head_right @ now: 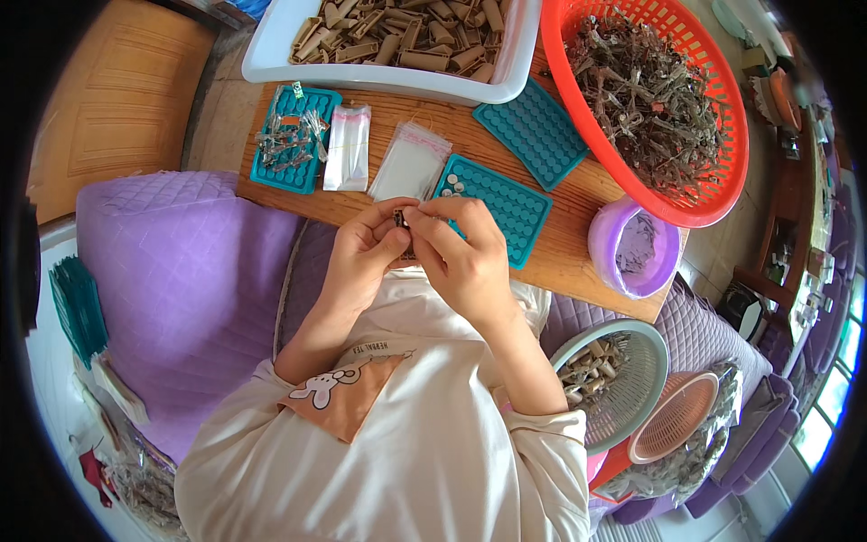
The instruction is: The person assembles small metal pins into plastic housings by hand, taking components from trays and a red basket at a workstation.
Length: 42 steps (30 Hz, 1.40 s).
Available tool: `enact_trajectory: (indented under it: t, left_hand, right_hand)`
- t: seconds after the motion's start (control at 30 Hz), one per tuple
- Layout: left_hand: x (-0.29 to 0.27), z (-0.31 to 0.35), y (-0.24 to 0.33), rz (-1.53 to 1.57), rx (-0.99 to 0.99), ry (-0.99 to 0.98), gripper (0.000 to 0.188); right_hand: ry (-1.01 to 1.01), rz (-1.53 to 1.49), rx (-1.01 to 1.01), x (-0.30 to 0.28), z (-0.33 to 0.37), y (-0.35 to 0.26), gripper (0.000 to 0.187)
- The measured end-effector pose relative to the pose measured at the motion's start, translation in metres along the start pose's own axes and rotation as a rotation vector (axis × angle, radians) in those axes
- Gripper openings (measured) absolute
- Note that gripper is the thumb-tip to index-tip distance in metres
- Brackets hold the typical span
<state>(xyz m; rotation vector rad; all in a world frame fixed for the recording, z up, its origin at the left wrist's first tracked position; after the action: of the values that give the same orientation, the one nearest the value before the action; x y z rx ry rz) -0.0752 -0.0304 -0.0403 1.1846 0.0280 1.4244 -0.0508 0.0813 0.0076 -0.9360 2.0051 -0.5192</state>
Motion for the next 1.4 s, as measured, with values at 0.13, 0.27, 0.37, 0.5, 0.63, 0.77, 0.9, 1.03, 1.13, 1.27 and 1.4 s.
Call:
enact_trajectory:
  t: [0.13,0.27,0.37,0.5,0.63,0.77,0.9,1.03,1.13,1.27,1.4]
  left_hand:
    - [-0.010,0.000,-0.005,-0.052,-0.033,0.005,0.028]
    - [-0.014,0.002,-0.007,-0.104,-0.085,0.096,0.027]
    - [-0.014,0.002,-0.005,-0.128,-0.069,0.090,0.027]
    - [-0.010,0.003,-0.001,-0.147,-0.018,0.064,0.029]
    - [-0.008,0.003,0.001,-0.170,0.029,0.050,0.032]
    - [-0.004,0.004,0.002,-0.183,0.092,0.006,0.038]
    - [0.001,0.005,-0.002,-0.111,0.112,-0.044,0.041]
    - [0.008,0.008,-0.001,-0.108,0.072,-0.054,0.035]
    - [0.010,0.009,-0.005,-0.085,0.038,-0.061,0.035]
    - [0.013,0.009,-0.008,-0.062,-0.031,-0.020,0.035]
    - [0.014,0.007,-0.009,-0.090,0.007,-0.006,0.038]
  right_hand:
    - [-0.134,-0.138,0.098,-0.002,0.006,0.013,0.023]
    - [-0.034,0.181,0.170,-0.005,0.009,0.052,0.027]
    - [-0.064,0.254,0.192,0.002,0.012,0.061,0.026]
    - [-0.141,0.253,0.164,0.008,0.012,0.062,0.020]
    - [-0.036,0.129,0.227,0.000,0.007,0.054,0.017]
    - [0.162,0.126,-0.014,-0.017,0.001,0.006,0.023]
    - [0.189,0.114,-0.165,-0.008,0.013,-0.013,0.026]
    - [0.248,-0.022,-0.344,-0.002,0.031,-0.017,0.027]
    - [0.270,-0.030,-0.377,-0.003,0.040,-0.016,0.029]
    - [0.250,-0.013,-0.404,-0.006,0.043,-0.021,0.032]
    - [0.264,-0.022,-0.382,-0.006,0.047,-0.020,0.031]
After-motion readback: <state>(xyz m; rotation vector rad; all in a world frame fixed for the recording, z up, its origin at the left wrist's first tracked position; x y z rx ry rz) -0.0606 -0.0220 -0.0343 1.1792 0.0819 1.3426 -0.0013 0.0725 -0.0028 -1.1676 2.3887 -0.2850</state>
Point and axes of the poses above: each hand's wrist, its own z-axis away from the middle knuckle, its own x-axis out of the palm, y = z × x, the point moved 5 cm from there along -z, towards the middle knuckle, and after that the axes turned 10 degrees about -x, right-handed, at the moved point
